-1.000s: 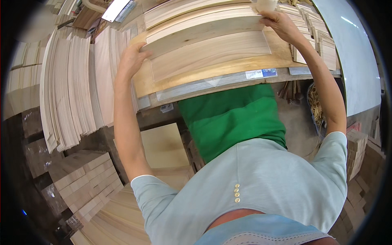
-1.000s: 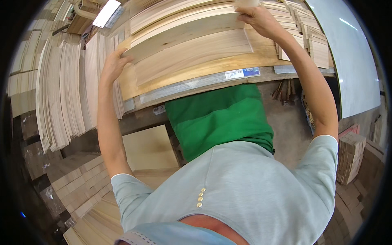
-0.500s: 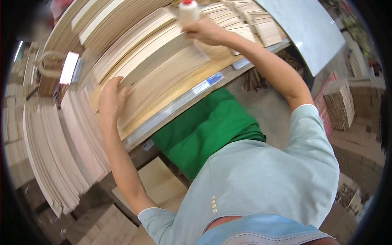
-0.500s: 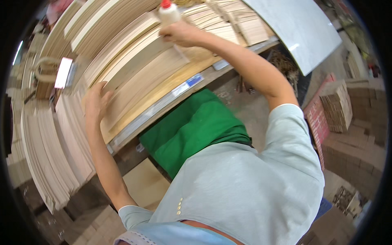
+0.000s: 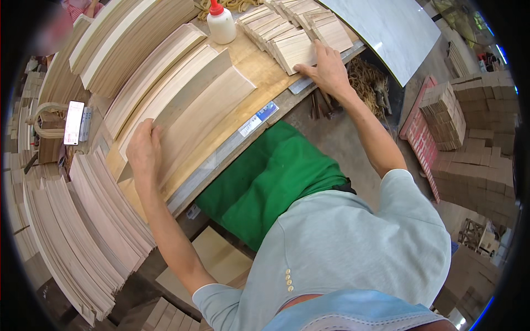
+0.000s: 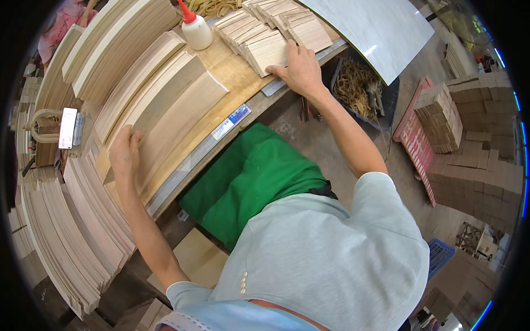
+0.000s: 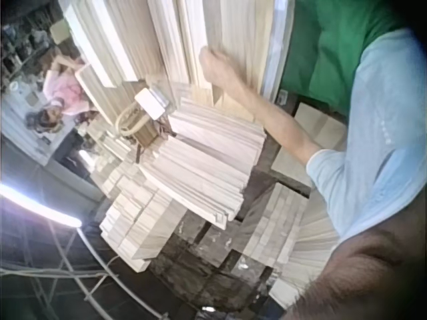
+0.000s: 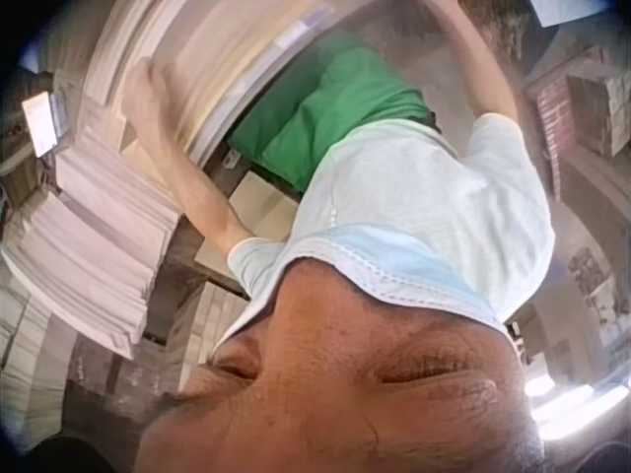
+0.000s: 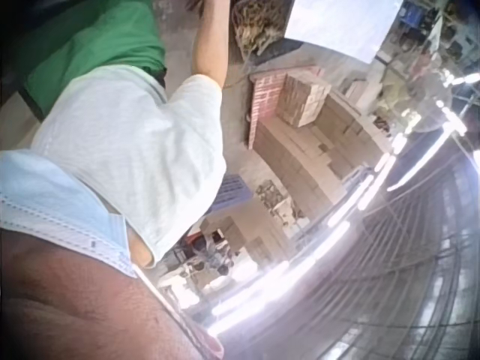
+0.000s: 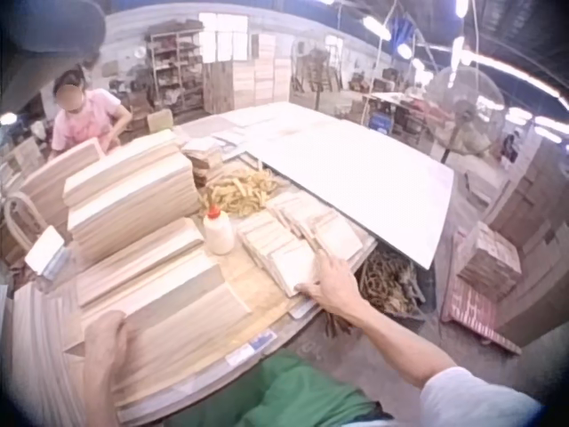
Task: The recorder is assembling small wooden boxes by applying glue to the edges and attaching the wood panels together.
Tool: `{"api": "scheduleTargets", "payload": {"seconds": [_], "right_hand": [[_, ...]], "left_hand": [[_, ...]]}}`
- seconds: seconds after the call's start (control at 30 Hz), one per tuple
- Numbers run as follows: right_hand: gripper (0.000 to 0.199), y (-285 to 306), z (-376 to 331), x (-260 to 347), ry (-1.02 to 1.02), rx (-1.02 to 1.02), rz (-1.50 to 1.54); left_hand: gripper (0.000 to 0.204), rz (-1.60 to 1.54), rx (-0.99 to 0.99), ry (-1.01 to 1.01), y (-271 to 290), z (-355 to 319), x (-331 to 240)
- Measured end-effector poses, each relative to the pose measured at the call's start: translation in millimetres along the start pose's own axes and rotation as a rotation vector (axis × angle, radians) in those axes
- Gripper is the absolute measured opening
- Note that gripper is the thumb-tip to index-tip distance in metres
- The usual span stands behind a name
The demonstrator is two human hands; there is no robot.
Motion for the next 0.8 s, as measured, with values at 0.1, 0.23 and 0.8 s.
{"api": "scheduleTargets", "payload": {"seconds": [0.1, 0.23, 0.8], "right_hand": [[0.077, -2.8, 0.5, 1.2, 0.001, -0.08, 0.02], [0.055, -5.5, 0.0, -17.2, -0.109, -0.063, 0.525], [0.04, -7.2, 18.7, 112.5, 0.203, 0.146, 0.379]], "left_hand": [[0.014, 0.003, -0.013, -0.022, 1.6, -0.5, -0.9], [0.014, -0.001, -0.036, -0.053, 1.6, 0.7, -4.3], [0.017, 0.032, 0.015, 0.005, 4.3, 2.7, -3.5]]}}
Point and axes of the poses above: each hand's wrist, its own z-axis towards the middle knuckle, its own y-axis out of the back of the hand, x = y × z, the point moved 7 cm from there along z, towards the middle knuckle, and after that the axes turned 6 degrees about x, right-handed, at the moved point
